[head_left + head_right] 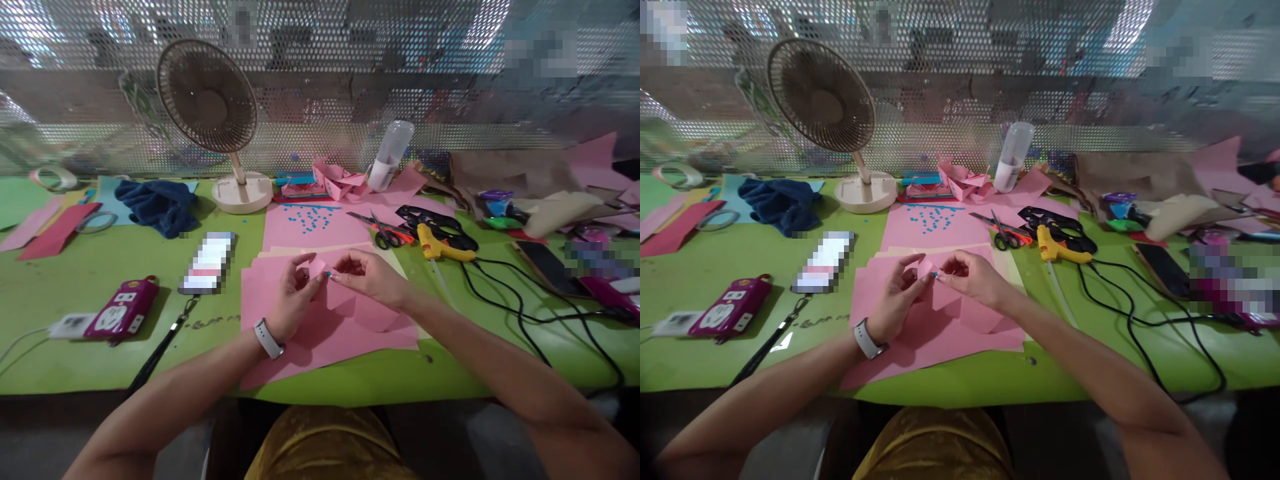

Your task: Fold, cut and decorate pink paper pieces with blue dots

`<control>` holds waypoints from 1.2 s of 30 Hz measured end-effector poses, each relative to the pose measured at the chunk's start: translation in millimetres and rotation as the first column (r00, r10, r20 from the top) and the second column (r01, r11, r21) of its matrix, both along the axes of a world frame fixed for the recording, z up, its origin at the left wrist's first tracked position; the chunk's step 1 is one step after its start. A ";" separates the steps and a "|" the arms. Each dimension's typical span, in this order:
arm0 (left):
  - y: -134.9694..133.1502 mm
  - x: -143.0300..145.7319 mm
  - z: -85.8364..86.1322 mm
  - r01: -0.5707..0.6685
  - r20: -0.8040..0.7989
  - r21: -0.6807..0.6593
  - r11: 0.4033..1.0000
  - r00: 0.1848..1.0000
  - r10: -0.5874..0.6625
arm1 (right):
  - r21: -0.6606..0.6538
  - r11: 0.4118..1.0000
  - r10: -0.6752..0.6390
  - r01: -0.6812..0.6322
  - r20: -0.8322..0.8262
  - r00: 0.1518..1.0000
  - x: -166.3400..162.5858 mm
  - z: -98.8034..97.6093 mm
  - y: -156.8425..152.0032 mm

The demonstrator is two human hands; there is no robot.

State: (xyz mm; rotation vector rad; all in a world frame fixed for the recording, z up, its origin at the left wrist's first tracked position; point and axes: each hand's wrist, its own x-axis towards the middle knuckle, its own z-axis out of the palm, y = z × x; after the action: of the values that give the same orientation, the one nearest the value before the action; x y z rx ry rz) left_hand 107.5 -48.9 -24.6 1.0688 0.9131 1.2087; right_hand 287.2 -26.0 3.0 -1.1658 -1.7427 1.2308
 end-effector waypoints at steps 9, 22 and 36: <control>-0.5 0.4 1.4 0.005 0.000 0.000 1.000 1.000 -0.005 | -0.066 0.998 -0.002 0.000 -0.033 0.999 -2.1 2.8 0.1; -0.2 1.8 -1.5 0.017 -0.004 0.043 0.999 1.000 -0.017 | -0.057 0.998 -0.037 0.035 -0.027 0.999 -2.3 -0.4 2.2; -0.8 1.9 2.5 0.033 0.023 -0.021 0.999 0.999 -0.032 | 0.004 1.000 0.002 -0.002 0.052 0.999 0.4 3.0 5.2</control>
State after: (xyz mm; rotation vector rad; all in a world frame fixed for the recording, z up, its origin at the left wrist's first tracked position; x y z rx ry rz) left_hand 109.4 -49.8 -22.1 1.0474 0.8866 1.1794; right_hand 287.5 -20.8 6.1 -1.2042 -1.7840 1.2076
